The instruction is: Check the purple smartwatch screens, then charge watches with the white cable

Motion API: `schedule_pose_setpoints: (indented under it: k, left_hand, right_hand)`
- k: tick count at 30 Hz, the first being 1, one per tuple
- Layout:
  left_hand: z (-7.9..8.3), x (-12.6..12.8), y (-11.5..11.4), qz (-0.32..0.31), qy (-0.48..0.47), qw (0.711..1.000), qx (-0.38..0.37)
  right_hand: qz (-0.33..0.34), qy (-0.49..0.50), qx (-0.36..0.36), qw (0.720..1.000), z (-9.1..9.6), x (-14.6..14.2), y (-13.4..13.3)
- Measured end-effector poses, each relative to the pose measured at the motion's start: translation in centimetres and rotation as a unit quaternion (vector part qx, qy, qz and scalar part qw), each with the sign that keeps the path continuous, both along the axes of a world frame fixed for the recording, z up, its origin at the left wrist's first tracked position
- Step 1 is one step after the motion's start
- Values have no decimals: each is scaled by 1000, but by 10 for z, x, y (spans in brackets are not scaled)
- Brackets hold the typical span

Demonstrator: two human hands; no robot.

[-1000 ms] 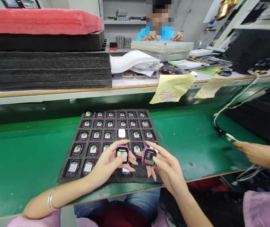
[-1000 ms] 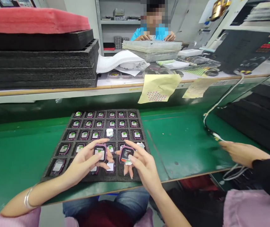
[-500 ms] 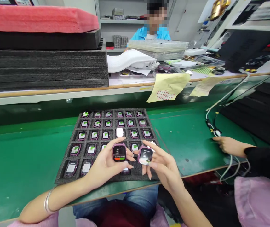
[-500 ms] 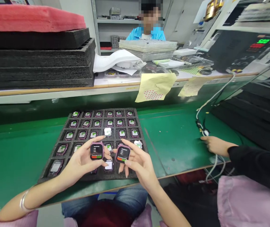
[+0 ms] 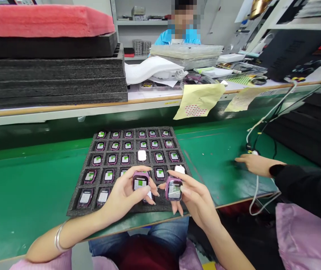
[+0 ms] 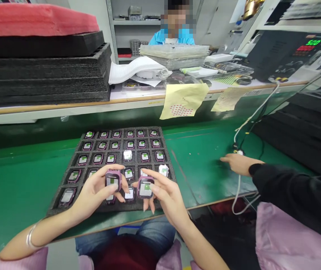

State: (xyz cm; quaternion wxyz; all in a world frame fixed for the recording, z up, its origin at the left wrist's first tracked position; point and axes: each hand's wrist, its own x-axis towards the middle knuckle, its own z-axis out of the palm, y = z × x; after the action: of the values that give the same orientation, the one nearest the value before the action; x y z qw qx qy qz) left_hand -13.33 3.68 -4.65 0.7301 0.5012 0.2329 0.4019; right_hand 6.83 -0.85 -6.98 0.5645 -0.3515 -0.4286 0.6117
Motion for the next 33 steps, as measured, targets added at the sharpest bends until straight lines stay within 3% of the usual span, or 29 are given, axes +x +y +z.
schedule_pose_setpoints:
  k: [7,15,21,27,30,33]
  left_hand:
    - [-4,1,1,-5,23,1000,-14]
    - [-4,0,-3,-35,-30,999,-23]
    - [-5,4,-3,-33,1,999,-38]
    - [-8,6,-2,-40,6,998,-44]
    - [-13,5,-4,-51,16,998,-44]
    - [-19,6,-5,-65,23,997,-32]
  right_hand:
    - [82,4,15,997,4,3,-7]
    - [14,-67,2,998,2,0,-12]
    - [51,-82,3,995,-7,12,-14]
    - [49,-158,-37,986,-23,28,-21]
    - [6,-267,-23,964,-31,38,-22]
    - [-74,-460,72,882,-41,50,-18]
